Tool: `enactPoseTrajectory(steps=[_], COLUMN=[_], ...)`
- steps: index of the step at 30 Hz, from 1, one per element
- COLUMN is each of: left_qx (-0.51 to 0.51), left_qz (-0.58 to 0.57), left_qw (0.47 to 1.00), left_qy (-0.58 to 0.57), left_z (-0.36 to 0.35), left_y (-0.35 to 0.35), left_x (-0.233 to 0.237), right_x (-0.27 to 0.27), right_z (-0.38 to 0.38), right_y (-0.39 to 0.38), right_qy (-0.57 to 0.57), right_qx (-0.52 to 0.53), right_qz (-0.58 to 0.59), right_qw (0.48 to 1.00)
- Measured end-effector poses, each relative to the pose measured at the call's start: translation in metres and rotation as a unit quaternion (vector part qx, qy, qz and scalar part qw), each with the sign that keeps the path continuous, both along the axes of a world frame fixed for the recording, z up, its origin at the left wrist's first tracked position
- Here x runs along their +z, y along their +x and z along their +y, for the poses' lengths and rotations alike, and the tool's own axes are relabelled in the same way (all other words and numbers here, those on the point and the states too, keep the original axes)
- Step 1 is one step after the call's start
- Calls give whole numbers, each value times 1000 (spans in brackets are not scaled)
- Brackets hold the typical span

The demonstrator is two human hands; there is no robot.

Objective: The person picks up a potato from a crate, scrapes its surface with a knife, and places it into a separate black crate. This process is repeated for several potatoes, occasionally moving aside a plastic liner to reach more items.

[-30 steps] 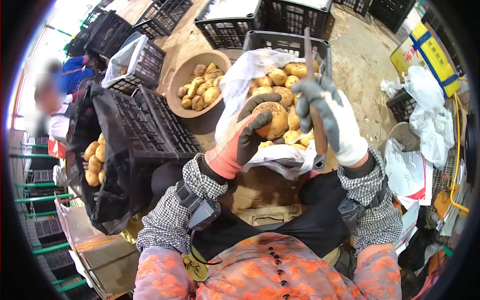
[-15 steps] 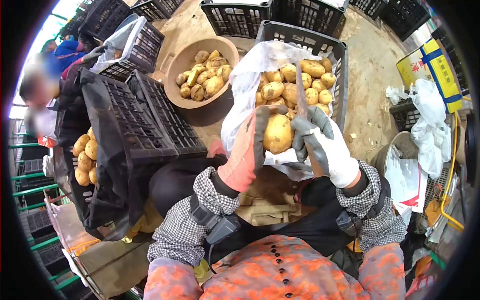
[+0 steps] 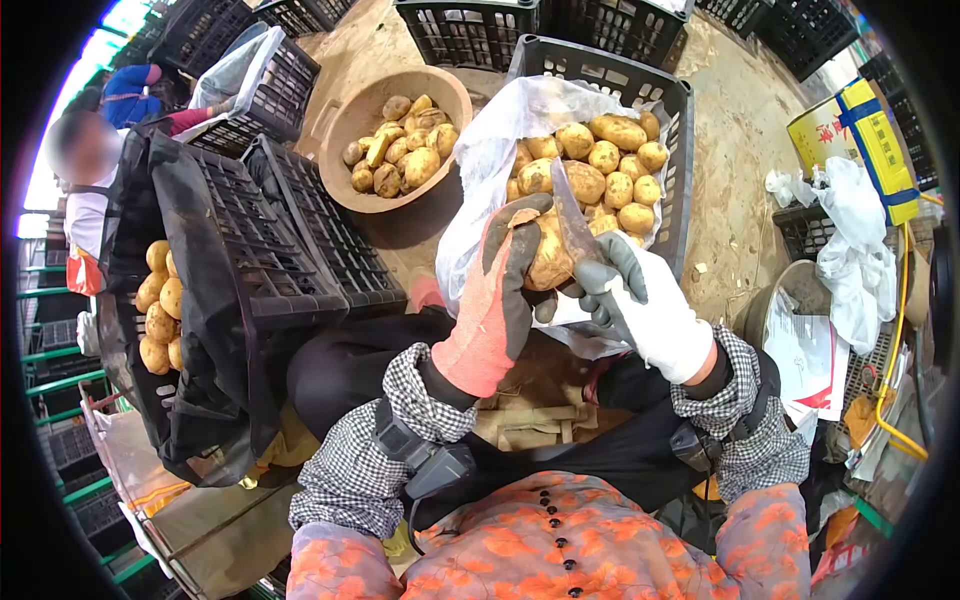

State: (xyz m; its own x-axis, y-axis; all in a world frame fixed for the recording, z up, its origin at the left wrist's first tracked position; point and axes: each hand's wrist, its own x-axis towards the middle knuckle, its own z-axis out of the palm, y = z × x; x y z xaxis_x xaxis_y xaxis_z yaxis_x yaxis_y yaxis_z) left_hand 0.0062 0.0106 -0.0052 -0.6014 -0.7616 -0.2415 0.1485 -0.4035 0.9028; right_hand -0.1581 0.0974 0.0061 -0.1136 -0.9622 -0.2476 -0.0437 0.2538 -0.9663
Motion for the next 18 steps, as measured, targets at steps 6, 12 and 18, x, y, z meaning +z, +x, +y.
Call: enactPoseTrajectory(steps=[6, 12, 18], left_qx=[135, 77, 94], left_qz=[-95, -82, -108], left_qw=[956, 980, 965], left_qy=[-244, -163, -221], left_z=[7, 5, 6], left_y=[-11, -8, -9], left_x=[-19, -7, -4], right_x=[-5, 8, 10], right_z=[-5, -9, -5], right_y=[15, 15, 15], right_qy=[-173, 67, 34], right_qx=[11, -80, -64], right_qz=[280, -145, -115], right_qw=[944, 984, 991])
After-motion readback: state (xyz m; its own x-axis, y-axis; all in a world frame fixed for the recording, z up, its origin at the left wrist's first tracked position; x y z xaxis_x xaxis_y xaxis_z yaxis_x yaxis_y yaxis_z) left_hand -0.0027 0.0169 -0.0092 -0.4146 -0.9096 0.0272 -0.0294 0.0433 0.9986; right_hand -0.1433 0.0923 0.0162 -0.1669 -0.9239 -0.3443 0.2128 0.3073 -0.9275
